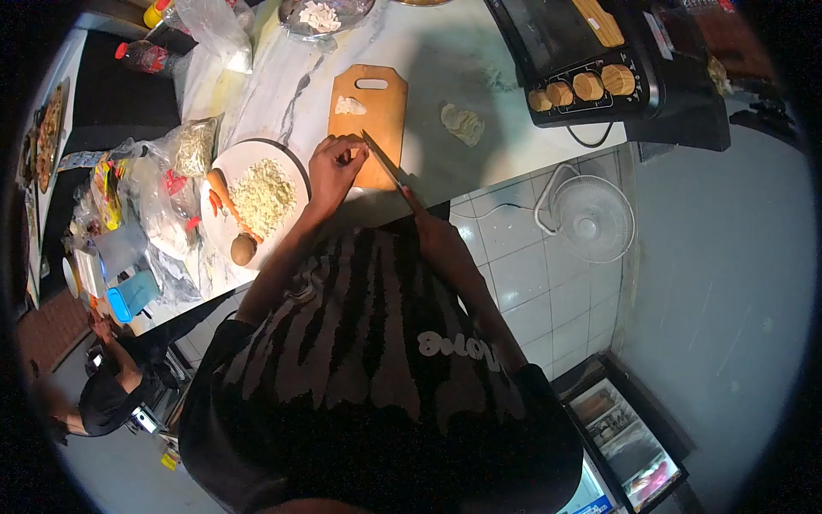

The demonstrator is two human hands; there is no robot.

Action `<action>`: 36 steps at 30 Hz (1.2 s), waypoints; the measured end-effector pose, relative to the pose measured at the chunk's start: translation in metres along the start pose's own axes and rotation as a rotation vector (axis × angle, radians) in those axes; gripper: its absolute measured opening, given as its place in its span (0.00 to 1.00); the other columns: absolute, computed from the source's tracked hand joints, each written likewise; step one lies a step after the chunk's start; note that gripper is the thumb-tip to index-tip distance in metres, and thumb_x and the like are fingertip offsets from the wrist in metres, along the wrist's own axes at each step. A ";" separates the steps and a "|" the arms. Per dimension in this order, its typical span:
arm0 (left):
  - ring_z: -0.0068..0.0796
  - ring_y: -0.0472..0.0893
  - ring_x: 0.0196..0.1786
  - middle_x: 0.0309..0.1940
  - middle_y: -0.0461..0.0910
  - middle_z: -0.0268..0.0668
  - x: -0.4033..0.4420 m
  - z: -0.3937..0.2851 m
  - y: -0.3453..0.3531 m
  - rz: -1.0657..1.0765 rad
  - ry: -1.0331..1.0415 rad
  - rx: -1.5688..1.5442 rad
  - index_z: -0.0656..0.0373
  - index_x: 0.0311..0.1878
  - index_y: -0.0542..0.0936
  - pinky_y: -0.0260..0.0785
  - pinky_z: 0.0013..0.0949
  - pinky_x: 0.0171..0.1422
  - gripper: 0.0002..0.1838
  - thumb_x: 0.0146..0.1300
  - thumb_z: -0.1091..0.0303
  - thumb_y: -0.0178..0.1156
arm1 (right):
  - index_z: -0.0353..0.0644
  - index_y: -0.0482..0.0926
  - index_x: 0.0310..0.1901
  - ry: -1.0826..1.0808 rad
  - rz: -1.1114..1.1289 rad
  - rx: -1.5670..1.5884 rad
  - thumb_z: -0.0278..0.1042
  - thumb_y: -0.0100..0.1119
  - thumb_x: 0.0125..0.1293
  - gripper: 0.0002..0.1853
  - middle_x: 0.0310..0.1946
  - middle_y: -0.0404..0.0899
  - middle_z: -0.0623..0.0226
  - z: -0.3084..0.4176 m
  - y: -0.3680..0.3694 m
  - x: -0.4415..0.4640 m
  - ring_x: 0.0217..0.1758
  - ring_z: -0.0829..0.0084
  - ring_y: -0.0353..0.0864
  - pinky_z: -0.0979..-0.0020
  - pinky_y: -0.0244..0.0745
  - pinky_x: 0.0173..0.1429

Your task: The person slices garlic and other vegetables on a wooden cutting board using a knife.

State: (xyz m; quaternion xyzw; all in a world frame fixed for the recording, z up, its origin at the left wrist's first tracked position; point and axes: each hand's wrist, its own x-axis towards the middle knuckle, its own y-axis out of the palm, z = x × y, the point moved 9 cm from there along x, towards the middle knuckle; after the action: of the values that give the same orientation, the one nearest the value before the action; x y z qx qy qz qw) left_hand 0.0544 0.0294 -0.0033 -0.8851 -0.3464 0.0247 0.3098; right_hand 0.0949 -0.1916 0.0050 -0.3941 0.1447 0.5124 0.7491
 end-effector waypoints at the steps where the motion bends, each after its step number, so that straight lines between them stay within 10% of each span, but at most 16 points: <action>1: 0.29 0.76 0.29 0.35 0.88 0.33 0.001 -0.001 -0.001 -0.003 -0.003 0.001 0.59 0.35 0.87 0.72 0.33 0.40 0.04 0.57 0.71 0.70 | 0.67 0.52 0.80 0.001 0.000 -0.001 0.37 0.38 0.80 0.29 0.55 0.79 0.38 0.004 -0.001 0.000 0.55 0.38 0.80 0.47 0.75 0.58; 15: 0.31 0.76 0.29 0.31 0.85 0.35 -0.002 0.001 0.001 -0.026 0.079 0.015 0.58 0.36 0.87 0.70 0.34 0.40 0.05 0.57 0.71 0.71 | 0.64 0.45 0.82 -0.080 -0.106 -0.379 0.24 0.45 0.67 0.43 0.31 0.77 0.46 0.003 0.011 0.026 0.32 0.46 0.81 0.48 0.74 0.38; 36: 0.27 0.78 0.29 0.32 0.85 0.38 0.001 0.007 -0.001 0.020 -0.165 -0.067 0.61 0.41 0.89 0.71 0.30 0.37 0.08 0.59 0.70 0.71 | 0.66 0.48 0.81 -0.155 -0.167 -0.150 0.27 0.41 0.74 0.37 0.35 0.77 0.45 -0.004 0.012 0.010 0.37 0.45 0.81 0.48 0.75 0.43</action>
State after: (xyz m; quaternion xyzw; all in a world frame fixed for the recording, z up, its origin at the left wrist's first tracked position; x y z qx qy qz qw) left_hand 0.0530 0.0344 -0.0084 -0.8934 -0.3625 0.0888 0.2500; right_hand 0.0896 -0.1861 -0.0089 -0.4190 0.0141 0.4866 0.7664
